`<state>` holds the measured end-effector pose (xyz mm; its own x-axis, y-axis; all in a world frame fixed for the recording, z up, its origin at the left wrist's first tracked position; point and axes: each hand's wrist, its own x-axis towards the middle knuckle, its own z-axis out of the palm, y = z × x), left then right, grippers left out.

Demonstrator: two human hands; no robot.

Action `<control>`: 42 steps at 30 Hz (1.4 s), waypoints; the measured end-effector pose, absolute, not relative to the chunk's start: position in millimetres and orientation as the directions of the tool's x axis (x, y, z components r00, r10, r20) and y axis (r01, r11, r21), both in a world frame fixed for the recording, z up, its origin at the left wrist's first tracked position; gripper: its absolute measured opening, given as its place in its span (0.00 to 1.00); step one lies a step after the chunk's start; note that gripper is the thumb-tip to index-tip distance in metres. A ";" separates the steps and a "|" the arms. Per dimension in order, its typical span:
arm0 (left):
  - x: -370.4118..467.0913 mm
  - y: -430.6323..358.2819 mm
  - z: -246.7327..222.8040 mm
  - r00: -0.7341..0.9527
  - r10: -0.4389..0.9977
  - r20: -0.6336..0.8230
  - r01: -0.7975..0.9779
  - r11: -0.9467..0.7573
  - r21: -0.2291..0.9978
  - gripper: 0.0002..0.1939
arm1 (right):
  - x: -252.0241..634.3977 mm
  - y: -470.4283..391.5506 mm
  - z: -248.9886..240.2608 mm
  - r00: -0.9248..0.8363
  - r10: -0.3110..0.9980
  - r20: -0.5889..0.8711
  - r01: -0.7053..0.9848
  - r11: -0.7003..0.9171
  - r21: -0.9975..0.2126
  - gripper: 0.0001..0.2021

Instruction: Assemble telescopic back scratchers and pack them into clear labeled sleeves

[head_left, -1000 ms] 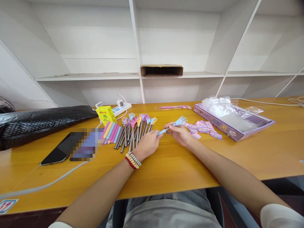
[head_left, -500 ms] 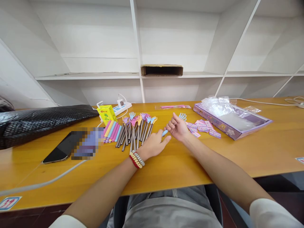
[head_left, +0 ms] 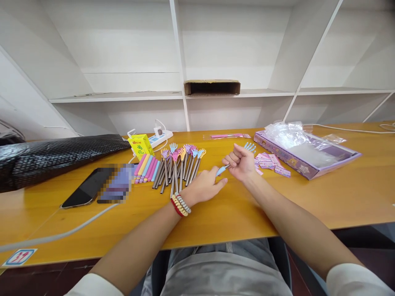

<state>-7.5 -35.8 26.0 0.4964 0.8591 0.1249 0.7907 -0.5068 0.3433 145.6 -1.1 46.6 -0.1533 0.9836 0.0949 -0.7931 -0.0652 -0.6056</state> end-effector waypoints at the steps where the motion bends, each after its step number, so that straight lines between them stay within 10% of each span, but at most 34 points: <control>1: -7.5 -36.0 26.3 0.497 0.859 0.124 0.794 -0.508 0.333 0.21 | 153.0 1.8 49.6 -0.110 0.990 0.086 -0.805 -0.038 -0.592 0.26; 7: -13.8 -34.4 21.1 0.529 0.841 0.114 0.800 -0.539 0.263 0.19 | 207.3 22.1 56.5 0.134 0.990 0.049 -0.852 0.140 -0.505 0.20; 18: -18.5 -18.2 8.3 0.482 0.843 0.240 0.802 -0.534 0.266 0.16 | 126.5 -1.5 17.9 -0.212 0.968 0.133 -0.788 -0.089 -0.610 0.14; 31: -4.1 -35.8 31.0 0.517 0.839 0.171 0.792 -0.544 0.276 0.18 | 146.5 1.1 44.8 -0.105 0.992 0.063 -0.738 -0.036 -0.673 0.27; 42: -11.8 -23.9 14.9 0.435 0.873 0.219 0.801 -0.487 0.348 0.17 | 134.8 -1.1 29.7 -0.222 0.970 0.102 -0.755 -0.105 -0.648 0.12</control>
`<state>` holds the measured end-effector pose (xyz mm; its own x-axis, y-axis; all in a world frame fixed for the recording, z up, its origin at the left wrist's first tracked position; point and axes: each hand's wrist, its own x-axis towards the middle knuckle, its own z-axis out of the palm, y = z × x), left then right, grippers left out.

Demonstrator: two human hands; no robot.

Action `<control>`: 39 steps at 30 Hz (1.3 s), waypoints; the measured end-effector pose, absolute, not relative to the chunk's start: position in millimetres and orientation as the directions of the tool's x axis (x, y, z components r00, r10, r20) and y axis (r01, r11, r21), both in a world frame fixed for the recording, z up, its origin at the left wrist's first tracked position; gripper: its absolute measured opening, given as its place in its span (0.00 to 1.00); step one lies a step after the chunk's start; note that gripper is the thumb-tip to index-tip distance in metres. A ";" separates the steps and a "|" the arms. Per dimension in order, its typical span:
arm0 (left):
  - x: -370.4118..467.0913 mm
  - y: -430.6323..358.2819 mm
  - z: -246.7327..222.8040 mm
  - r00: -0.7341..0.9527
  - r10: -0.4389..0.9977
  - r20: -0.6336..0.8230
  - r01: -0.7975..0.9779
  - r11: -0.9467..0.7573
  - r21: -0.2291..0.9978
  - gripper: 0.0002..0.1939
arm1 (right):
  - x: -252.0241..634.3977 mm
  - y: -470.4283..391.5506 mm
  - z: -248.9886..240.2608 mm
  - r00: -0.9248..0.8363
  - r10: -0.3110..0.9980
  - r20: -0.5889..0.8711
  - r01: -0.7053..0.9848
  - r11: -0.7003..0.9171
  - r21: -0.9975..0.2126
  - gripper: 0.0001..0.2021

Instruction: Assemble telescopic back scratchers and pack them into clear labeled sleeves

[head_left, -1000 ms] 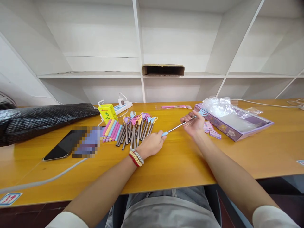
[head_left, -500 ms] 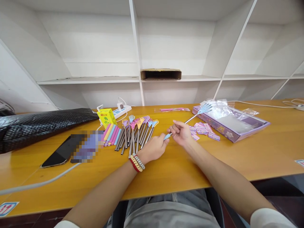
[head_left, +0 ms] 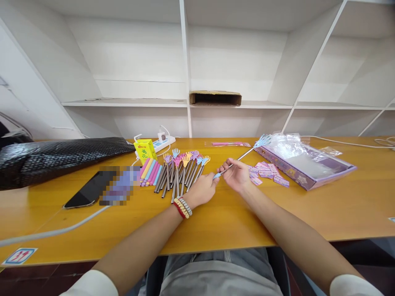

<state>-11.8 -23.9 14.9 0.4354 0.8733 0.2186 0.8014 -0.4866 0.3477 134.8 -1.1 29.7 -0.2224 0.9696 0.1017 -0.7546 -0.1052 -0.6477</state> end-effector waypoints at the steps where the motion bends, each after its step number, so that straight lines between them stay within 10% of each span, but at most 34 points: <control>1: -10.8 -21.8 14.6 0.431 0.871 0.234 0.796 -0.489 0.356 0.16 | 132.3 -0.5 30.3 -0.214 0.972 0.101 -0.755 -0.099 -0.648 0.11; 28: 28.8 -24.8 16.9 0.218 0.966 0.136 0.918 -0.251 0.306 0.14 | 108.7 14.3 29.5 0.183 0.982 -0.037 -0.720 0.108 -0.686 0.30; 39: 14.1 -7.2 15.8 0.434 0.900 0.053 0.721 -0.382 0.578 0.08 | 110.6 0.8 34.8 0.013 0.999 0.050 -0.728 0.043 -0.684 0.31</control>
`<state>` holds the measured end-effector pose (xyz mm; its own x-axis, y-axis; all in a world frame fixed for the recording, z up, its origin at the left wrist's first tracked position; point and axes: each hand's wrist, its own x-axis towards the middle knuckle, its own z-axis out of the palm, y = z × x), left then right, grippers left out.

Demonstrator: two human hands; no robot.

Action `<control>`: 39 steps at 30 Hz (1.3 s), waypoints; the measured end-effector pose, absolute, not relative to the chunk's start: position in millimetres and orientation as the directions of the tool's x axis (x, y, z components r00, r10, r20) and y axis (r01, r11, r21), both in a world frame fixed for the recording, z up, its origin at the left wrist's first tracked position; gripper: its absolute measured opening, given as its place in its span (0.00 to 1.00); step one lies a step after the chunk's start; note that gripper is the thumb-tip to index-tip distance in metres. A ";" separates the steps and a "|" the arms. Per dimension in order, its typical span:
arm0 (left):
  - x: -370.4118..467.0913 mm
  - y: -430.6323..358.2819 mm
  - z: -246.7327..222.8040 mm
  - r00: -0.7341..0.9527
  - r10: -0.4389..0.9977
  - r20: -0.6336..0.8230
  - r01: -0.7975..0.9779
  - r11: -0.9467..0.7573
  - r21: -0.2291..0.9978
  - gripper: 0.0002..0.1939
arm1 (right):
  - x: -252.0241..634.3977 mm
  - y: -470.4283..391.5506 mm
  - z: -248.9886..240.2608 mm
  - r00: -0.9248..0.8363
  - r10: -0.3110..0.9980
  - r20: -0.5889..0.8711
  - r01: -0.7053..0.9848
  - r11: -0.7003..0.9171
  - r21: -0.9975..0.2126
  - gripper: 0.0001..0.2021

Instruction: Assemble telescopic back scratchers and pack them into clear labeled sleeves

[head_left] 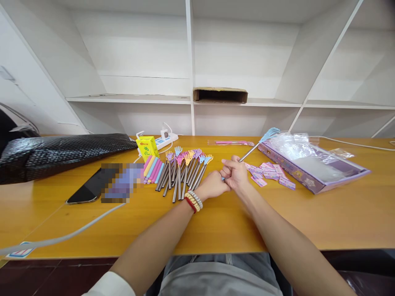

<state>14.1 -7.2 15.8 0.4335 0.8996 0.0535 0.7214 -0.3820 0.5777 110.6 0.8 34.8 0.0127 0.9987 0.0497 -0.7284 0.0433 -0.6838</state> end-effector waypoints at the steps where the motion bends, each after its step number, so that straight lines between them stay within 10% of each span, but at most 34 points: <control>1: 12.4 -7.2 15.8 0.446 0.894 0.041 0.715 -0.383 0.585 0.08 | 111.4 0.5 33.5 -0.016 0.998 0.068 -0.737 0.034 -0.675 0.31; 10: 18.7 -26.8 12.1 0.173 0.961 0.215 0.919 -0.236 0.316 0.14 | 108.9 9.7 23.7 -0.004 1.000 0.001 -0.847 -0.003 -0.532 0.17; 17: 18.3 -26.0 13.0 0.271 0.950 0.157 0.890 -0.309 0.335 0.10 | 110.5 4.8 28.4 0.035 0.999 -0.023 -0.829 0.016 -0.559 0.30; 23: 16.0 -17.7 22.4 0.392 0.915 0.094 0.692 -0.360 0.625 0.03 | 115.9 -1.4 38.7 -0.043 0.999 0.005 -0.796 -0.031 -0.605 0.32; 31: 0.4 -19.9 36.7 0.621 0.682 -0.387 0.321 0.229 0.919 0.18 | 119.4 -6.1 34.8 -0.218 0.965 0.145 -0.826 -0.103 -0.554 0.29; 39: 8.1 -16.6 16.2 0.291 0.950 0.111 0.674 -0.286 0.682 0.08 | 114.8 11.2 24.5 -0.092 0.996 0.017 -0.786 -0.063 -0.615 0.16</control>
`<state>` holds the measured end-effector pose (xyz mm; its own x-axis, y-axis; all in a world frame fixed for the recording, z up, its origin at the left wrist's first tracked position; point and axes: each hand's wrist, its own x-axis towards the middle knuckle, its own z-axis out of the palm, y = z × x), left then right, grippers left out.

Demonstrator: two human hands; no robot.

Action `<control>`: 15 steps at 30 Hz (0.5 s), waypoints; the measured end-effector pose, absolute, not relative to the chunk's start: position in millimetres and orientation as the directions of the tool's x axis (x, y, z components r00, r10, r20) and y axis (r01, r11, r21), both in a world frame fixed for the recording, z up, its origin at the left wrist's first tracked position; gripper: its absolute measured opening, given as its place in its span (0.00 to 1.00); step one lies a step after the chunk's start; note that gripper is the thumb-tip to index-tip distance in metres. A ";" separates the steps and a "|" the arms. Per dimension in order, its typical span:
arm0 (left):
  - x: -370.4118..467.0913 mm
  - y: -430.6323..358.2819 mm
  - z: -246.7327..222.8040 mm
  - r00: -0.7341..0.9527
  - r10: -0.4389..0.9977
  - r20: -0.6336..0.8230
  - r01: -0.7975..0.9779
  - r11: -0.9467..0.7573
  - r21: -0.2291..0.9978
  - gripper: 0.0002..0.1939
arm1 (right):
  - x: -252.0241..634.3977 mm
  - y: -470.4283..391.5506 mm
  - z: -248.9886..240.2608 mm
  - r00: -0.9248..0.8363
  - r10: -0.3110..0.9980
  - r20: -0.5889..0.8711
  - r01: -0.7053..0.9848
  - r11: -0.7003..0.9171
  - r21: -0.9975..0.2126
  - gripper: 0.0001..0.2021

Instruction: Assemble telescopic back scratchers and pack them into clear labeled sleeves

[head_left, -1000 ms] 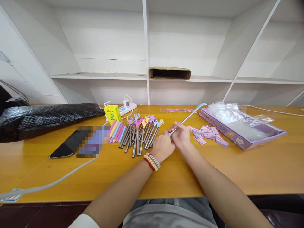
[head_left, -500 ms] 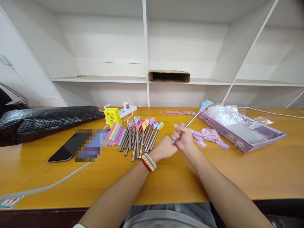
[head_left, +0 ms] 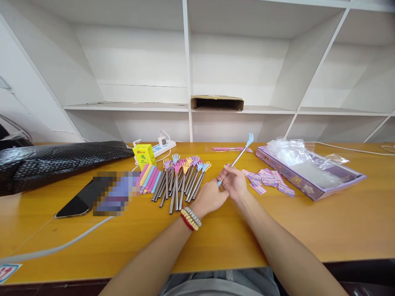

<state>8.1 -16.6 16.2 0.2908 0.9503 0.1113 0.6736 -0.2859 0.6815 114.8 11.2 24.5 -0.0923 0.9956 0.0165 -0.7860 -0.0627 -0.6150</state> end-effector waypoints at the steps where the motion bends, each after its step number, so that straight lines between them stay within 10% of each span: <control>1: 8.9 -18.2 14.3 0.254 0.954 0.157 0.718 -0.295 0.631 0.11 | 114.0 10.6 25.2 -0.100 0.994 0.037 -0.779 -0.055 -0.625 0.16; 9: 17.7 -33.9 19.2 0.245 0.938 0.244 0.857 -0.328 0.399 0.10 | 112.7 -4.1 40.4 0.008 0.998 0.064 -0.776 0.047 -0.629 0.31; 15: 17.4 -28.4 25.4 0.301 0.941 0.157 0.746 -0.335 0.576 0.04 | 111.1 -9.2 45.0 -0.007 0.999 0.044 -0.738 0.025 -0.675 0.33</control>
